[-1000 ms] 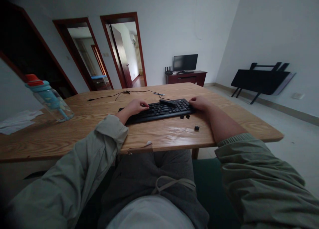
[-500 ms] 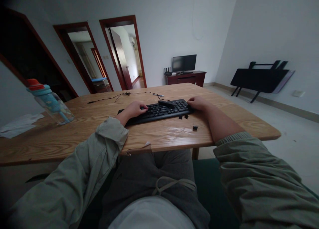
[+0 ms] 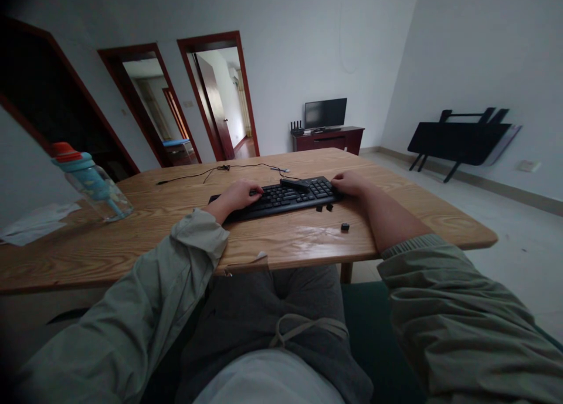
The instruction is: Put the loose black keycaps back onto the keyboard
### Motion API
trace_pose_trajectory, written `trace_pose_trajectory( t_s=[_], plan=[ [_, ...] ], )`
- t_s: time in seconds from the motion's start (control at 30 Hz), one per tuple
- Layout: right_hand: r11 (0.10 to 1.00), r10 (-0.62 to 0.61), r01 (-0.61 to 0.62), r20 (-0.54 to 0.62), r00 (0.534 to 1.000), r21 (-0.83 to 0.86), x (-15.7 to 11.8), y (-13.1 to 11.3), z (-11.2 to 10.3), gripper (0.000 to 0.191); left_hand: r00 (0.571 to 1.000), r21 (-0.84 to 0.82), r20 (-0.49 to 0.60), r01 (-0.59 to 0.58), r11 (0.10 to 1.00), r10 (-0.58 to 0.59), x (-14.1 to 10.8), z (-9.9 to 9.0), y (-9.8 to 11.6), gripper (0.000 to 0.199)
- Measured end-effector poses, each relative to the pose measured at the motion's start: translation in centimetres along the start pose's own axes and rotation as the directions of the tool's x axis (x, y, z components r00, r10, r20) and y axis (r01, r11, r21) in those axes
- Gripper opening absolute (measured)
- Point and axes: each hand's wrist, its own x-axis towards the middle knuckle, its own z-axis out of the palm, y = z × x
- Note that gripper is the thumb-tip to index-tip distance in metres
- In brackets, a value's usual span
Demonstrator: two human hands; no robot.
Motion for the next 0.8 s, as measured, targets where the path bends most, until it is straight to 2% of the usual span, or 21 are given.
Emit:
trace_pose_trajectory(
  t_s=[0.13,0.33,0.8],
  plan=[
    [1.000,0.018,-0.018,0.002,1.000,0.002,-0.57,-0.64,-0.23,0.027,1.000,-0.028,0.014,-0.003,1.000,0.003,-0.19,-0.12,-0.05,0.028],
    [0.999,0.029,-0.029,-0.006,1.000,0.023,-0.91,-1.06,-0.24,0.026,0.998,-0.062,-0.026,-0.054,0.997,0.052,-0.25,0.11,-0.35,0.028],
    [1.000,0.016,-0.016,-0.004,1.000,0.009,-0.34,-0.55,-0.12,0.027,0.998,0.068,0.014,-0.067,0.995,0.066,0.11,0.28,-0.39,0.027]
  ],
)
